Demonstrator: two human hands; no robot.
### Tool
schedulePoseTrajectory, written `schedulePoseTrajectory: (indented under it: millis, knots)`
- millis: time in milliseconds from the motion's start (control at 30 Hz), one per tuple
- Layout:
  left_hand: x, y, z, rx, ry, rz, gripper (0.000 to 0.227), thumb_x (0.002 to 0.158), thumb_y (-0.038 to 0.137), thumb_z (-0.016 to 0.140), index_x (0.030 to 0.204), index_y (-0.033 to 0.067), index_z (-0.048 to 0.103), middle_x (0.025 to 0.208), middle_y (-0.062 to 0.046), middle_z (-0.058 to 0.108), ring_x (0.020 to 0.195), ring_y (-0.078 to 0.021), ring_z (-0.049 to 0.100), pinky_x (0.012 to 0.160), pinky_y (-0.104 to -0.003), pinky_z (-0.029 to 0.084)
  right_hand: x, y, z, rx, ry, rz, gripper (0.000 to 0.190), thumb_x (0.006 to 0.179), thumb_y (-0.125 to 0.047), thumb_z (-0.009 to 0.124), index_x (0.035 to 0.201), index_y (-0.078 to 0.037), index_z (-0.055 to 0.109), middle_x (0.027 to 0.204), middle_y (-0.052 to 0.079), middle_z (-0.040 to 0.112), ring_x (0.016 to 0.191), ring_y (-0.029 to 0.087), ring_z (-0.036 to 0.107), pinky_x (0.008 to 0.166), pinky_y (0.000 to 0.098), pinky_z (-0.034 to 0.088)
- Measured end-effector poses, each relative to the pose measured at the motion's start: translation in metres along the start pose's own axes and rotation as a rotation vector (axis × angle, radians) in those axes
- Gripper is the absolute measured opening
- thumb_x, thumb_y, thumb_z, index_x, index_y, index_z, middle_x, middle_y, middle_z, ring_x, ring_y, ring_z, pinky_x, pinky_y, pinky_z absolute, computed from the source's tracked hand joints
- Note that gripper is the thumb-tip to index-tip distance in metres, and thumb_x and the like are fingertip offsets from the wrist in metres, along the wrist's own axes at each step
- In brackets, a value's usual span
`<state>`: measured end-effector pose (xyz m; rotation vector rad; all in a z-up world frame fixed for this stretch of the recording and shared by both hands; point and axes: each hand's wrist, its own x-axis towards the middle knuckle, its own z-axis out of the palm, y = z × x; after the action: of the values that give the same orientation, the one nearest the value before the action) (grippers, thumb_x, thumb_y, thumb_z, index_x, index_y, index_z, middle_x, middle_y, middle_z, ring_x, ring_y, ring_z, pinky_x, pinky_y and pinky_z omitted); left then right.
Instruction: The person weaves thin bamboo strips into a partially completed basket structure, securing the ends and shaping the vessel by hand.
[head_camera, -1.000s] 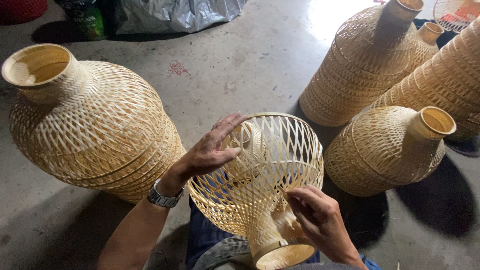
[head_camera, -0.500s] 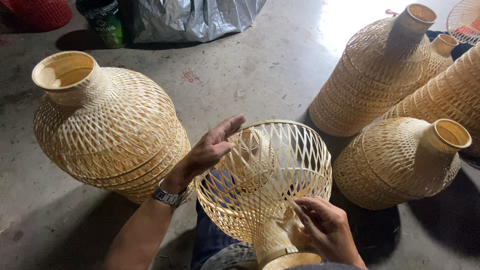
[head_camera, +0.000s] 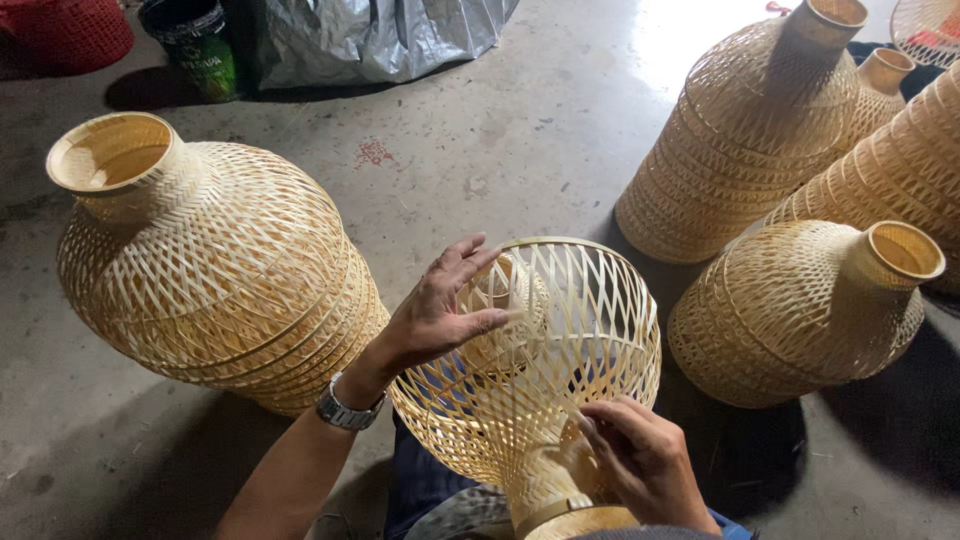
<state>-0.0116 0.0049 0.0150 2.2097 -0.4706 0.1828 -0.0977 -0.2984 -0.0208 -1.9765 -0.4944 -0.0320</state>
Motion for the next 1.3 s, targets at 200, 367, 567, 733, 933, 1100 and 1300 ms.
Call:
schedulePoseTrajectory:
  millis: [200,367,567,733,933,1100,1300]
  knots:
    - [-0.003,-0.005,0.003,-0.145,0.055,-0.006,0.055,0.101,0.029,0.062,0.146,-0.0015,0.054,0.155,-0.024,0.049,0.144,-0.0348,0.048,0.118,-0.045,0.043,-0.005,0.007,0.002,-0.066,-0.035,-0.216,0.02,0.086,-0.003,0.071,0.105,0.003,0.073,0.083,0.009,0.072,0.069,0.014,0.073,0.056,0.0276,0.057]
    - [0.001,0.002,0.004,-0.164,0.13,-0.068,0.052,0.095,0.024,0.07,0.137,-0.0047,0.058,0.14,-0.021,0.056,0.131,-0.0305,0.056,0.11,-0.039,0.049,-0.011,0.012,0.009,-0.118,-0.023,-0.214,0.018,0.084,-0.006,0.077,0.101,-0.002,0.074,0.078,0.007,0.07,0.064,0.014,0.074,0.053,0.0274,0.057]
    - [0.007,0.006,0.004,-0.267,0.161,-0.127,0.045,0.093,0.019,0.072,0.132,-0.005,0.064,0.135,-0.017,0.06,0.127,-0.0257,0.06,0.107,-0.034,0.051,-0.013,0.02,0.014,-0.079,-0.006,-0.217,0.021,0.084,-0.005,0.076,0.104,-0.004,0.073,0.082,0.006,0.071,0.068,0.014,0.074,0.056,0.0269,0.058]
    - [0.007,0.001,0.003,-0.359,0.124,-0.137,0.048,0.092,0.014,0.071,0.134,-0.0059,0.062,0.134,-0.016,0.06,0.127,-0.0245,0.06,0.109,-0.034,0.05,-0.017,0.03,0.014,-0.094,-0.031,-0.172,0.022,0.084,-0.005,0.077,0.105,-0.005,0.074,0.079,0.006,0.07,0.064,0.013,0.072,0.055,0.0271,0.056]
    - [0.006,-0.003,-0.004,-0.455,0.045,-0.175,0.058,0.088,0.014,0.07,0.14,-0.0078,0.055,0.139,-0.016,0.055,0.132,-0.0252,0.055,0.112,-0.036,0.049,-0.018,0.041,0.017,-0.091,-0.045,-0.199,0.025,0.084,-0.006,0.076,0.109,-0.006,0.074,0.082,0.006,0.071,0.067,0.013,0.074,0.056,0.0263,0.058]
    - [0.006,-0.003,-0.005,-0.451,0.033,-0.162,0.058,0.088,0.013,0.068,0.14,-0.0089,0.054,0.14,-0.017,0.055,0.133,-0.0268,0.054,0.113,-0.037,0.049,-0.016,0.036,0.018,-0.097,-0.027,-0.237,0.024,0.084,-0.008,0.078,0.108,-0.005,0.074,0.081,0.006,0.071,0.065,0.013,0.073,0.053,0.0269,0.057]
    - [0.006,-0.01,-0.006,-0.425,0.032,-0.14,0.056,0.093,0.014,0.066,0.141,-0.0109,0.053,0.14,-0.02,0.056,0.137,-0.0299,0.053,0.116,-0.038,0.043,-0.017,0.034,0.018,-0.079,-0.009,-0.187,0.02,0.084,-0.006,0.078,0.103,-0.003,0.075,0.081,0.007,0.073,0.064,0.013,0.074,0.054,0.0268,0.058]
